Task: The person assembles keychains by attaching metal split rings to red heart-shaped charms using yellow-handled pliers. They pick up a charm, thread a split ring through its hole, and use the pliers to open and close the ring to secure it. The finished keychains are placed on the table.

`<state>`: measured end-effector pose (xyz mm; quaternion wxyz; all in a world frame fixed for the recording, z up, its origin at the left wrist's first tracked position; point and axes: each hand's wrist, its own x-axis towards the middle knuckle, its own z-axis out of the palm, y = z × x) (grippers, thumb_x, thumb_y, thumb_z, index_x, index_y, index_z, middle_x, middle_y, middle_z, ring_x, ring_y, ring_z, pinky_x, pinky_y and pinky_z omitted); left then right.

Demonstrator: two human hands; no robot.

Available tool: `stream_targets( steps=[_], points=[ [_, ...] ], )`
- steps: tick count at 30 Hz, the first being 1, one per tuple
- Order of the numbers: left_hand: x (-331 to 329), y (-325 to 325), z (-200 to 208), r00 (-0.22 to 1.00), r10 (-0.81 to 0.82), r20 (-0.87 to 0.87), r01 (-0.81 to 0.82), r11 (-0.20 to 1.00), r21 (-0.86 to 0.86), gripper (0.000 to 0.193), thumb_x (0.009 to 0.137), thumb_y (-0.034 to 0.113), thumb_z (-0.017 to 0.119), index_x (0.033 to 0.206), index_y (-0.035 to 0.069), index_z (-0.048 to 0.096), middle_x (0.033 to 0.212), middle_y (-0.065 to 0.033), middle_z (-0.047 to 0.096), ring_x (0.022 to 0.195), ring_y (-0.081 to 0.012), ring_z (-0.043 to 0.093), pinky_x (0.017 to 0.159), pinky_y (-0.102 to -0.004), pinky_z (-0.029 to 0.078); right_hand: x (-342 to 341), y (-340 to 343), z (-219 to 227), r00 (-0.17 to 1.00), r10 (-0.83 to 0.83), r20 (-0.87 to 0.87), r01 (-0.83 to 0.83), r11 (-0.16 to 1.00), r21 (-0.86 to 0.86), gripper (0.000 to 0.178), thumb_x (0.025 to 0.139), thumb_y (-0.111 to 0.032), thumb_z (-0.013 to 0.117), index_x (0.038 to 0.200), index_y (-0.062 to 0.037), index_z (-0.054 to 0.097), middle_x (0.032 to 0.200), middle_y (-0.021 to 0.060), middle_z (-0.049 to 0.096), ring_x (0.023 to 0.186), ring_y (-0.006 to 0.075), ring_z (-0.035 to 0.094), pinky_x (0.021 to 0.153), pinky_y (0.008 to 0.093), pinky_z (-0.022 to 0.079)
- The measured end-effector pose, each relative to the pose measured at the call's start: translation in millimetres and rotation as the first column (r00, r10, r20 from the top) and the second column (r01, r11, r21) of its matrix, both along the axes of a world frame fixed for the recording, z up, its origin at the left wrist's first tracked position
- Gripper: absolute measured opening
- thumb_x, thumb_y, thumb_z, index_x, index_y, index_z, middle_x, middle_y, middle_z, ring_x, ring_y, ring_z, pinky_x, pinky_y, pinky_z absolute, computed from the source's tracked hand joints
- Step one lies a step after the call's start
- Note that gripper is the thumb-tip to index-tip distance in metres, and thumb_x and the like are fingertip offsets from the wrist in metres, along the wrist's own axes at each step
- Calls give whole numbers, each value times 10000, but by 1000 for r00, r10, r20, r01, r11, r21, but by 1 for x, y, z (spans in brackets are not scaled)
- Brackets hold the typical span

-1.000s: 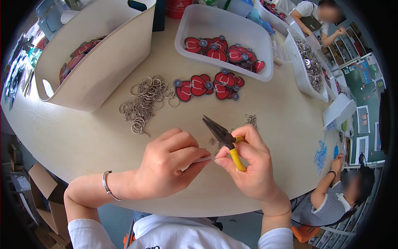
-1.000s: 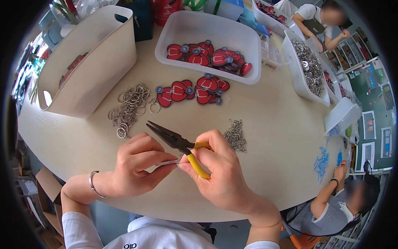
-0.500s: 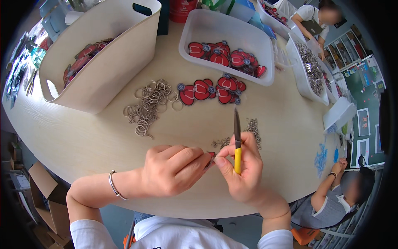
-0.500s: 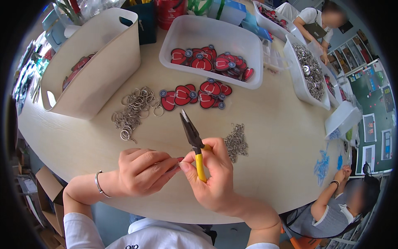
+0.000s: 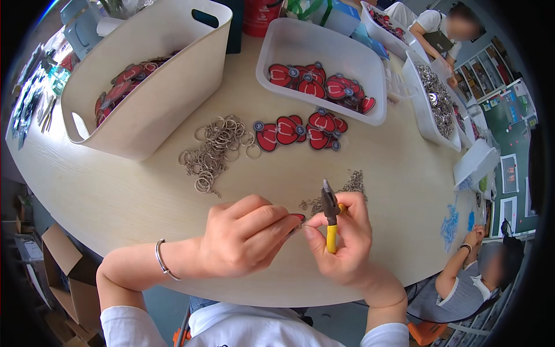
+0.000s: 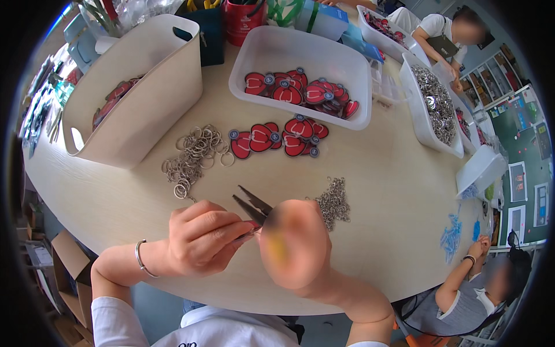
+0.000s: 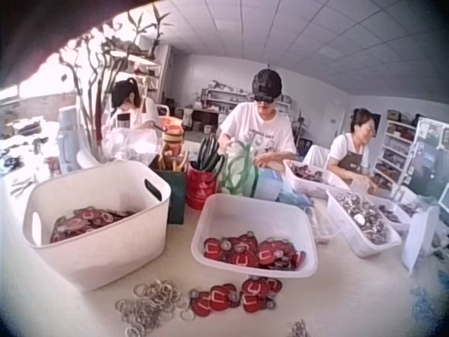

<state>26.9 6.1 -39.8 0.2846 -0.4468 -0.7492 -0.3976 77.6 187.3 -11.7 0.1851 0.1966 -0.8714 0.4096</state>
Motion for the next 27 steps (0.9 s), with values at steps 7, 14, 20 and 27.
stream_targets(
  steps=[7,14,20,27],
  points=[
    [5,-2,6,989,-5,146,10,999,-30,248,579,-1,740,815,36,675,777,-25,603,588,-149,548,402,-253,398,5,-5,-9,999,-38,-21,38,999,-8,173,744,3,720,839,31,579,916,118,471,671,194,487,552,280,414],
    [-31,-33,17,955,117,272,-153,981,115,192,654,-63,724,827,5,677,761,-70,619,620,-180,575,502,-256,458,-61,-4,-22,975,-81,209,80,997,14,158,718,-32,741,846,4,655,939,100,525,791,252,580,653,338,471],
    [-41,-46,43,935,208,286,-293,909,296,147,702,-85,709,830,-23,676,784,-101,633,647,-156,580,545,-243,470,-104,-34,-49,996,-27,79,3,959,285,216,663,-77,762,841,-8,661,957,113,537,897,291,543,760,415,434],
    [-39,-37,27,924,123,361,-247,914,323,147,693,-71,719,821,-13,674,785,-100,636,646,-185,583,547,-263,471,-91,-24,-52,997,19,78,-48,923,381,194,729,-108,726,841,15,627,971,119,514,878,293,537,746,406,427]
  ],
)
